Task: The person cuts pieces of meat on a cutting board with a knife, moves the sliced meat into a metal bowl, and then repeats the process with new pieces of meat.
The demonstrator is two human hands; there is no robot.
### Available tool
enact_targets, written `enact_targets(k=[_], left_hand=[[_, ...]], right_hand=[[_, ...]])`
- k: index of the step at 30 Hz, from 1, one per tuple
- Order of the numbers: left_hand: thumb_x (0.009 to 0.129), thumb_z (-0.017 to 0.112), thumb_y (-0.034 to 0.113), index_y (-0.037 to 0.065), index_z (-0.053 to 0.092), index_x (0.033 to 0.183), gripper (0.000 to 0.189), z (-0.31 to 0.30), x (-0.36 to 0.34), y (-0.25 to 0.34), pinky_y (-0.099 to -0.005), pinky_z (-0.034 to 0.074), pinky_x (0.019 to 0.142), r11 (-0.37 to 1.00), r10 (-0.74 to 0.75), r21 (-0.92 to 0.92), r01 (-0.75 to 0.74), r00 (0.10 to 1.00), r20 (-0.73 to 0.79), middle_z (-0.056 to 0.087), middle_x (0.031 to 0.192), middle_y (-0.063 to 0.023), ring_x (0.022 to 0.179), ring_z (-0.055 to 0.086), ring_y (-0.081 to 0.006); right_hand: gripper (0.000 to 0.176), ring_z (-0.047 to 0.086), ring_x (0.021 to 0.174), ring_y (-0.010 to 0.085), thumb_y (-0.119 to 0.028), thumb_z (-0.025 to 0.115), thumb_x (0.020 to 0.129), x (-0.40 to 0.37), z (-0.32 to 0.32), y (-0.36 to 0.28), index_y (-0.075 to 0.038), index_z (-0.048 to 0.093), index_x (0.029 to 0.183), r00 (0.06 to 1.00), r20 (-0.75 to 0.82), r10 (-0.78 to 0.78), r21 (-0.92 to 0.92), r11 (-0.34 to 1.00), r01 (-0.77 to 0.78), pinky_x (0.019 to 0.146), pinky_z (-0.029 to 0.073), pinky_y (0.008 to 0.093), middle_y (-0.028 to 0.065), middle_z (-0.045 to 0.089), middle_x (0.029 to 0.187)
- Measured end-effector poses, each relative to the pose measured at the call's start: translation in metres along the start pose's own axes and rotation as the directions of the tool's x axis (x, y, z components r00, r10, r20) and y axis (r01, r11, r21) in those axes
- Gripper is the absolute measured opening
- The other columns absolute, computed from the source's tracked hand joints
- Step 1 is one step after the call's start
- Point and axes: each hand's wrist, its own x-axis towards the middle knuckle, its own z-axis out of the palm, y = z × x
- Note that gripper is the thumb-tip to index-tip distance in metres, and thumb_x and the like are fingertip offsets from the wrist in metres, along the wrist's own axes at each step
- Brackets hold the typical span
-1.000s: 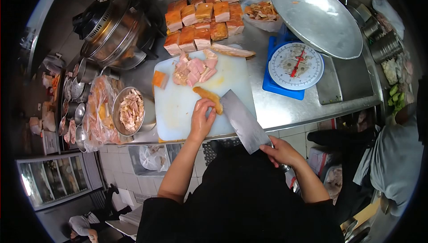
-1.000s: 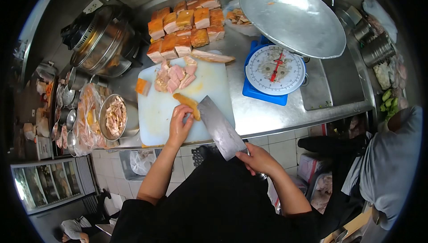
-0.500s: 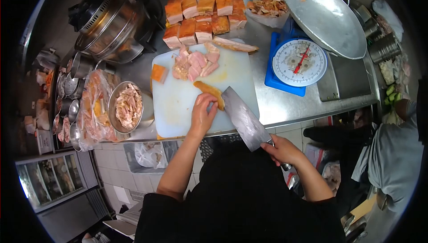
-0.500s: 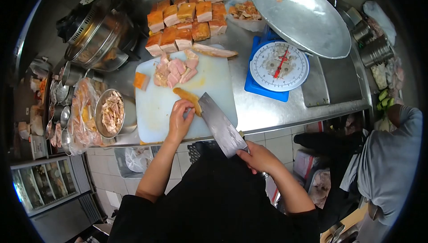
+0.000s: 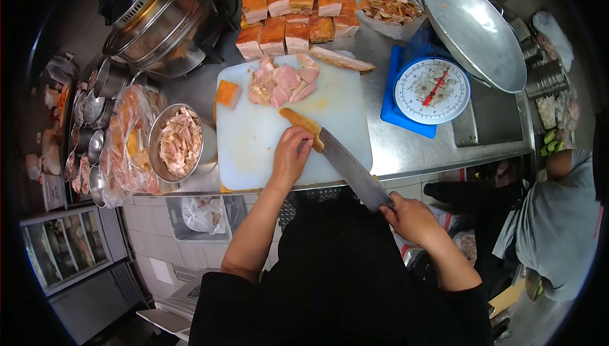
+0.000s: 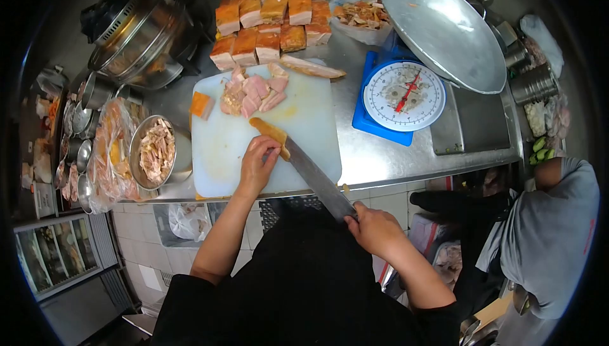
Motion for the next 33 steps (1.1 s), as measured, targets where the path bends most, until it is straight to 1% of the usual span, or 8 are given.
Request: enact_targets(k=[7, 11, 13, 14, 17, 19, 22, 33], left_hand=[[0.094, 0.069, 0.003, 0.003, 0.069, 0.106, 0.012, -0.001, 0.001, -0.005, -0.0363, 0.056, 0.082, 1.0, -0.021, 0.009, 0.021, 1.0, 0.004, 0.066, 0.111, -0.0123, 0.1, 0.066, -0.03], [0.094, 0.069, 0.003, 0.003, 0.068, 0.106, 0.012, -0.002, 0.002, -0.002, -0.0367, 0.057, 0.081, 1.0, -0.03, 0.009, 0.03, 1.0, 0.007, 0.066, 0.112, -0.0127, 0.099, 0.066, -0.0299], [0.092, 0.074, 0.008, 0.001, 0.066, 0.103, 0.015, 0.001, 0.0, -0.004, -0.0383, 0.056, 0.083, 1.0, -0.002, -0.025, 0.001, 1.0, -0.013, 0.066, 0.11, -0.0128, 0.1, 0.065, -0.0306], [0.092, 0.074, 0.008, 0.001, 0.066, 0.103, 0.015, 0.002, 0.0, -0.004, -0.0383, 0.056, 0.083, 1.0, 0.013, -0.018, -0.014, 1.0, -0.019, 0.066, 0.11, -0.0128, 0.1, 0.065, -0.0306], [0.086, 0.082, 0.018, 0.0, 0.062, 0.101, 0.031, 0.007, 0.0, 0.008, -0.0405, 0.053, 0.086, 0.991, 0.096, 0.097, -0.094, 0.995, -0.023, 0.064, 0.106, -0.0139, 0.101, 0.062, -0.0329], [0.081, 0.089, 0.024, 0.001, 0.058, 0.1, 0.043, 0.011, 0.0, 0.018, -0.0395, 0.051, 0.085, 0.943, 0.169, 0.297, -0.15, 0.985, -0.038, 0.058, 0.107, -0.0156, 0.099, 0.058, -0.0326], [0.077, 0.091, 0.028, 0.001, 0.055, 0.099, 0.05, 0.019, 0.001, 0.024, -0.0414, 0.05, 0.085, 0.941, 0.13, 0.322, -0.106, 0.99, -0.054, 0.056, 0.103, -0.0165, 0.099, 0.056, -0.0353], [0.075, 0.083, 0.015, 0.0, 0.06, 0.108, 0.042, 0.018, 0.006, 0.038, -0.0437, 0.053, 0.083, 0.919, 0.0, 0.393, 0.003, 1.0, -0.007, 0.059, 0.107, -0.0157, 0.096, 0.063, -0.0353]], right_hand=[[0.03, 0.07, 0.082, 0.0465, -0.032, 0.058, 0.103, 0.014, -0.003, -0.003, -0.002, 0.058, 0.106, 0.998, 0.02, -0.062, -0.115, 0.991, 0.064, 0.076, 0.054, 0.0568, 0.0245, 0.071, 0.08], [0.032, 0.07, 0.068, 0.0396, -0.031, 0.058, 0.104, 0.034, -0.019, 0.013, -0.001, 0.058, 0.114, 0.987, 0.039, -0.155, -0.138, 0.978, 0.159, 0.068, 0.056, 0.0515, 0.0201, 0.069, 0.075], [0.038, 0.065, 0.052, 0.0268, -0.031, 0.058, 0.105, 0.04, -0.05, 0.008, 0.001, 0.054, 0.125, 0.912, 0.408, 0.048, 0.183, 0.974, -0.133, 0.058, 0.054, 0.0427, 0.013, 0.064, 0.067], [0.043, 0.057, 0.043, 0.017, -0.031, 0.058, 0.105, 0.046, -0.042, 0.027, 0.001, 0.05, 0.133, 0.903, 0.429, -0.021, 0.291, 0.95, -0.116, 0.049, 0.05, 0.0351, 0.0062, 0.058, 0.062], [0.042, 0.058, 0.043, 0.0166, -0.031, 0.058, 0.106, 0.044, -0.023, 0.051, -0.001, 0.051, 0.133, 0.877, 0.477, -0.058, 0.431, 0.885, -0.176, 0.046, 0.048, 0.0339, 0.005, 0.058, 0.06], [0.036, 0.055, 0.042, 0.0147, -0.032, 0.058, 0.106, 0.037, -0.02, 0.061, -0.001, 0.055, 0.125, 0.891, 0.448, -0.072, 0.449, 0.88, -0.155, 0.043, 0.046, 0.0323, 0.0033, 0.055, 0.059], [0.024, 0.051, 0.041, 0.0115, -0.027, 0.062, 0.104, 0.021, -0.025, 0.072, -0.004, 0.061, 0.107, 0.878, 0.474, -0.061, 0.56, 0.791, -0.247, 0.042, 0.044, 0.0305, 0.0011, 0.052, 0.058], [0.022, 0.052, 0.042, 0.0125, -0.024, 0.065, 0.102, 0.011, 0.01, 0.086, -0.004, 0.059, 0.108, 0.945, 0.317, -0.083, 0.791, 0.573, -0.216, 0.04, 0.042, 0.0307, 0.002, 0.053, 0.058]])
